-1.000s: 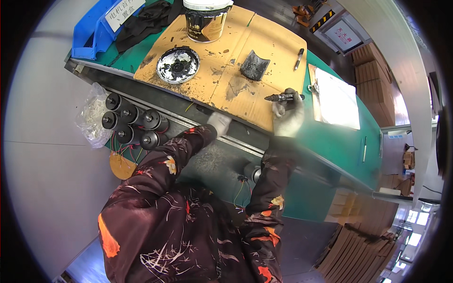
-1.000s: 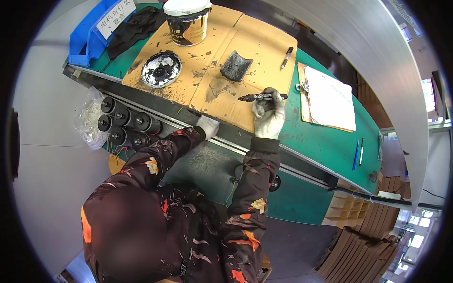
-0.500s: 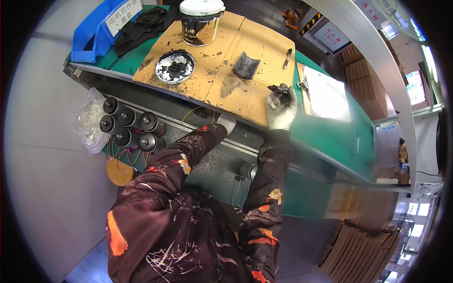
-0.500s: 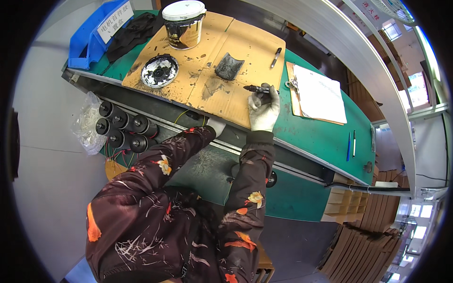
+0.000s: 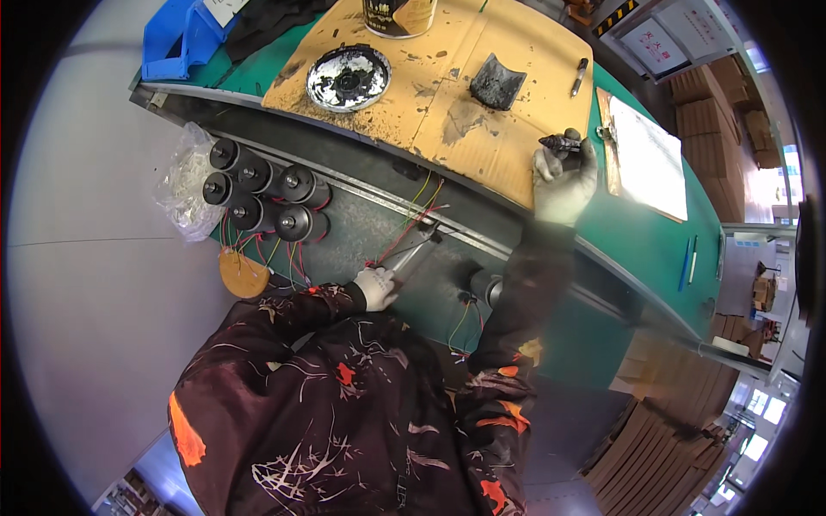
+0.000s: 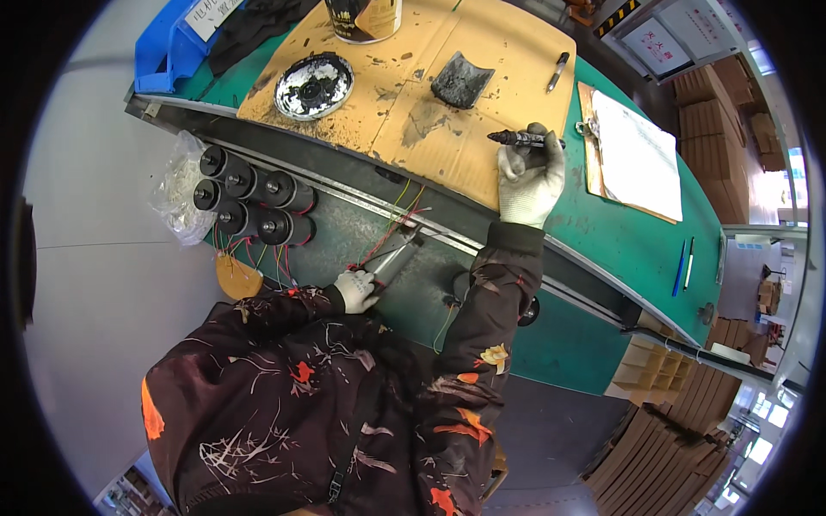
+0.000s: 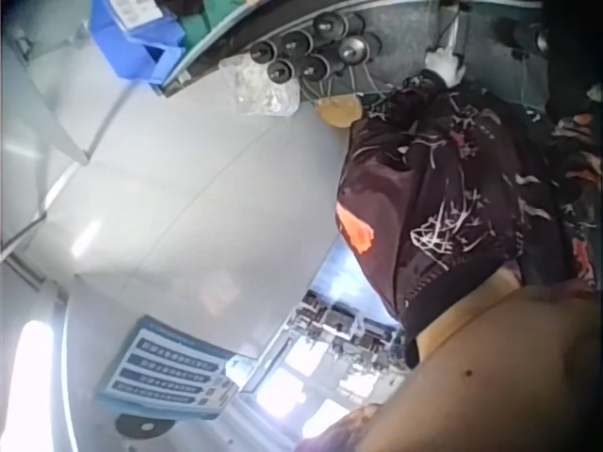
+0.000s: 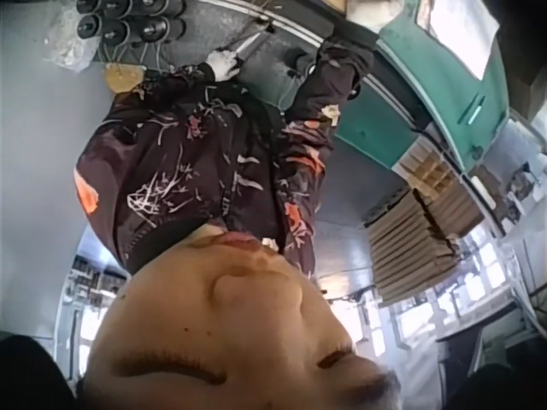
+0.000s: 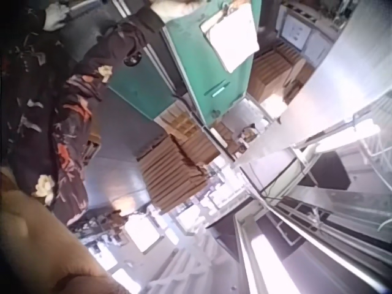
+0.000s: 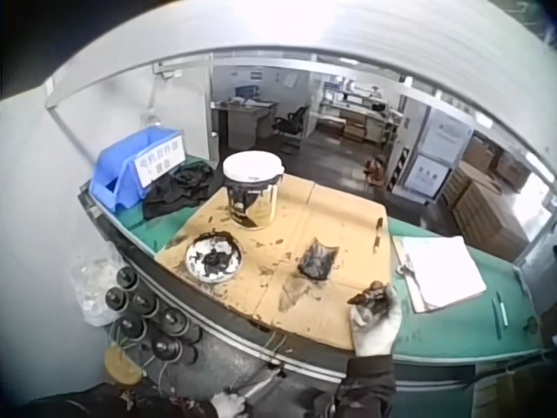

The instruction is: Transferring electronic components from a storage rack to a workbench and performing assembly tasks.

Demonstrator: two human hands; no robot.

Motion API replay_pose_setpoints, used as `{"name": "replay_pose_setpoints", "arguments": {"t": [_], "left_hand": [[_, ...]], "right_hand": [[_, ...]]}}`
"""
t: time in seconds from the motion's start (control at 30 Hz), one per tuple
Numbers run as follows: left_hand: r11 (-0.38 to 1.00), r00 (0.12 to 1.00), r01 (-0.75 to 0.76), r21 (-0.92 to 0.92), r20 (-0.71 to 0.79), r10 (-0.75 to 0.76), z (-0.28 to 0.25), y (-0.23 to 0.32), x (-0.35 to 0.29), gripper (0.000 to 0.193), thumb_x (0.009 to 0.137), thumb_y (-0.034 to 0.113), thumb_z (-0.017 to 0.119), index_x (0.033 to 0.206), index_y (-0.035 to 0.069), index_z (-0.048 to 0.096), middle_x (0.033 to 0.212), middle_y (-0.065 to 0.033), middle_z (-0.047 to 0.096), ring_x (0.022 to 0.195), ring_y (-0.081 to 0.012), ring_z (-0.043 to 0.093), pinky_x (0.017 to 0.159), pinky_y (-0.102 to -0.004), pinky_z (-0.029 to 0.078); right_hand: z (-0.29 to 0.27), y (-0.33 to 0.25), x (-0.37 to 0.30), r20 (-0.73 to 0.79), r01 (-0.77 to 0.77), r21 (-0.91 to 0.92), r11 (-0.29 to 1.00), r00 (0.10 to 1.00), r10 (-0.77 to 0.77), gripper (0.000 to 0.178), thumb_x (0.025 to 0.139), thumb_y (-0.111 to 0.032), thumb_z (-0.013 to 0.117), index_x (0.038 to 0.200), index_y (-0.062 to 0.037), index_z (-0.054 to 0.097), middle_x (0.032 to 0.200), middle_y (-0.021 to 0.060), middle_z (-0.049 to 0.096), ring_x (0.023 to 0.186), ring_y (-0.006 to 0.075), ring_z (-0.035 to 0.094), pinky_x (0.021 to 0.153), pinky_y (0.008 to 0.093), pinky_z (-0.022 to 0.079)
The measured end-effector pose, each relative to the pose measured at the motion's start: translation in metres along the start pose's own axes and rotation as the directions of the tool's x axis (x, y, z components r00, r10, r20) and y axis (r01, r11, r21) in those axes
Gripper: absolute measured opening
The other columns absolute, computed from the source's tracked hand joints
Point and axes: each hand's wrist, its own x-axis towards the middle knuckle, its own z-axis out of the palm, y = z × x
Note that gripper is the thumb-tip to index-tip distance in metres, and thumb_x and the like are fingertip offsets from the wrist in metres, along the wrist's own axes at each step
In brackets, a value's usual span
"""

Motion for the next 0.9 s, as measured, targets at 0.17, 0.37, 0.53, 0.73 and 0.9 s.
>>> {"name": "replay_pose_setpoints", "arguments": {"t": [0.17, 0.37, 0.53, 0.73, 0.9], "left_hand": [[0.998, 0.927, 0.049, -0.030, -0.371, -0.057, -0.028, 0.037, 0.071, 0.080, 0.068, 0.019, 0.073, 0.137, -0.002, 0.039, 0.136, -0.0237, 0.040, 0.122, -0.0408, 0.043, 0.107, -0.0480, 0.035], [0.811, 0.824, 0.562, -0.164, 0.025, -0.566, -0.019, 0.032, 0.147, 0.075, 0.067, 0.029, 0.078, 0.129, 0.001, 0.046, 0.133, -0.0200, 0.049, 0.116, -0.0349, 0.054, 0.094, -0.0463, 0.046], [0.875, 0.889, 0.434, -0.214, -0.057, -0.455, -0.037, 0.031, 0.125, 0.067, 0.065, 0.033, 0.078, 0.118, 0.000, 0.055, 0.123, -0.0183, 0.054, 0.116, -0.0362, 0.054, 0.093, -0.0475, 0.047], [0.966, 0.725, 0.097, -0.240, -0.648, -0.233, -0.077, 0.056, 0.019, 0.061, 0.056, 0.020, 0.083, 0.107, 0.007, 0.050, 0.119, -0.0141, 0.051, 0.112, -0.0357, 0.050, 0.092, -0.0470, 0.041], [0.932, 0.745, 0.154, -0.329, -0.580, -0.328, -0.082, 0.053, 0.000, 0.060, 0.059, 0.022, 0.084, 0.109, 0.009, 0.053, 0.124, -0.0139, 0.052, 0.115, -0.0357, 0.050, 0.097, -0.0467, 0.041]], "right_hand": [[-0.009, -0.004, -0.001, 0.065, -0.035, 0.010, 0.999, 0.997, 0.035, 0.030, 0.095, -0.028, 0.052, 0.097, -0.0012, 0.064, 0.079, 0.0068, 0.064, 0.051, 0.0119, 0.037, 0.047, 0.0250, 0.027], [0.007, 0.002, -0.006, -0.060, -0.043, 0.040, 0.998, 0.997, 0.045, 0.029, 0.093, -0.026, 0.056, 0.096, 0.0010, 0.065, 0.073, 0.0071, 0.060, 0.051, 0.0121, 0.034, 0.045, 0.0253, 0.027], [-0.007, -0.004, -0.001, 0.001, -0.034, 0.009, 0.999, 0.999, 0.034, 0.028, 0.094, -0.025, 0.054, 0.096, 0.0008, 0.066, 0.071, 0.0061, 0.058, 0.052, 0.0123, 0.035, 0.046, 0.0253, 0.027], [0.000, 0.000, -0.003, 0.035, -0.010, -0.017, 1.000, 0.999, 0.010, 0.031, 0.095, -0.025, 0.052, 0.098, 0.0025, 0.065, 0.070, 0.0072, 0.057, 0.053, 0.0141, 0.037, 0.048, 0.0267, 0.029], [-0.006, 0.002, -0.002, 0.061, -0.041, -0.004, 0.999, 0.997, 0.041, 0.032, 0.096, -0.025, 0.052, 0.100, 0.0036, 0.065, 0.069, 0.0083, 0.058, 0.053, 0.0140, 0.038, 0.048, 0.0263, 0.029]]}}
